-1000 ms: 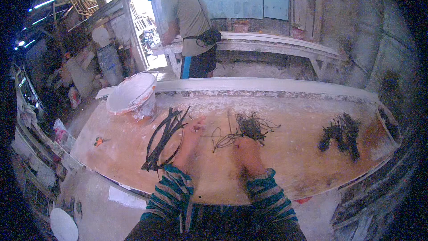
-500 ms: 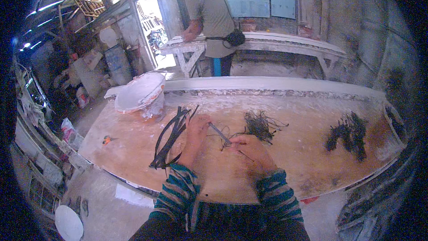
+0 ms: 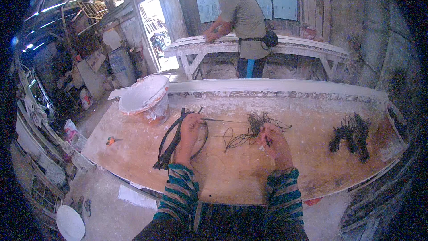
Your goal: The person repeatedly picks up, inspects, and separates thin black cable-like strips on a workbench. The hands handle the strips one at a time, occasionally twisting or folding them, and placing them into small piles. A second person works at a separate bench in the background.
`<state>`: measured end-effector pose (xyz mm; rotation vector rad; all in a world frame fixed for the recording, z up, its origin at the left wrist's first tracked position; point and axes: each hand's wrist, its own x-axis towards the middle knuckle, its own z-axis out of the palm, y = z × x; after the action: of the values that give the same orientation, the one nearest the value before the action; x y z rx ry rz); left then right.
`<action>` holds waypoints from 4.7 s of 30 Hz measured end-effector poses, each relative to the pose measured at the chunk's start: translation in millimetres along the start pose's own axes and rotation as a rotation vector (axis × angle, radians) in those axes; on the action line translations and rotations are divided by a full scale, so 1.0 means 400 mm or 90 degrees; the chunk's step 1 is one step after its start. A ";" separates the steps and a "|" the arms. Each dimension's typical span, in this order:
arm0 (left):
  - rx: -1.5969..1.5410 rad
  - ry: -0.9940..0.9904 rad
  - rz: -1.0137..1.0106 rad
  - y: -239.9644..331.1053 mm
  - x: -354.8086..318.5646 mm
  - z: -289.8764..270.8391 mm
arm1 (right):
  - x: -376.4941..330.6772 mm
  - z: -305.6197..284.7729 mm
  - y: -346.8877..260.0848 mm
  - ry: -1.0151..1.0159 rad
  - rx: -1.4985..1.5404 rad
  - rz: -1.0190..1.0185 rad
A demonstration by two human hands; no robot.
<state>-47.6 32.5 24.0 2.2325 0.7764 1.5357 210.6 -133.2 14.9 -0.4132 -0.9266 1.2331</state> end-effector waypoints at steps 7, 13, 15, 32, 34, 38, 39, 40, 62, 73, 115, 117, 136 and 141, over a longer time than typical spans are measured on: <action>-0.006 -0.015 -0.032 -0.006 -0.015 0.040 | 0.003 0.007 -0.013 0.002 0.196 -0.113; 0.089 -0.079 -0.094 0.011 -0.043 0.062 | 0.010 0.039 -0.008 0.023 0.203 -0.138; -0.060 -0.054 -0.118 0.003 -0.057 0.090 | 0.015 0.046 0.002 0.048 0.170 -0.090; -0.472 -0.372 -0.355 0.134 -0.101 0.166 | 0.030 0.089 0.124 0.244 -0.242 0.141; -0.490 -0.366 -0.327 0.129 -0.104 0.171 | 0.030 0.093 0.118 0.245 -0.277 0.110; -0.508 -0.366 -0.328 0.129 -0.102 0.169 | 0.029 0.099 0.116 0.243 -0.308 0.090; -0.510 -0.368 -0.331 0.132 -0.100 0.166 | 0.029 0.099 0.117 0.248 -0.318 0.090; -0.501 -0.372 -0.338 0.135 -0.098 0.163 | 0.029 0.098 0.118 0.252 -0.327 0.091; -0.374 -0.371 -0.276 0.131 -0.113 0.171 | 0.035 0.076 0.134 0.234 -0.359 0.079; -0.529 -0.334 -0.319 0.114 -0.111 0.180 | 0.038 0.064 0.145 0.194 -0.310 0.054; -0.779 -0.236 -0.663 0.110 -0.100 0.159 | 0.021 0.145 0.138 0.112 -0.806 -0.183; -0.816 -0.233 -0.658 0.125 -0.098 0.148 | 0.022 0.137 0.141 0.116 -0.825 -0.212; -0.624 -0.212 -0.533 0.126 -0.111 0.169 | 0.033 0.101 0.158 0.240 -0.465 -0.042; -0.665 -0.193 -0.476 0.122 -0.107 0.168 | 0.033 0.080 0.184 0.211 -0.538 -0.072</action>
<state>15.4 -29.5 -6.4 1.1465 0.4458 0.8599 140.5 -103.9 -14.4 -1.1760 -1.1308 0.5889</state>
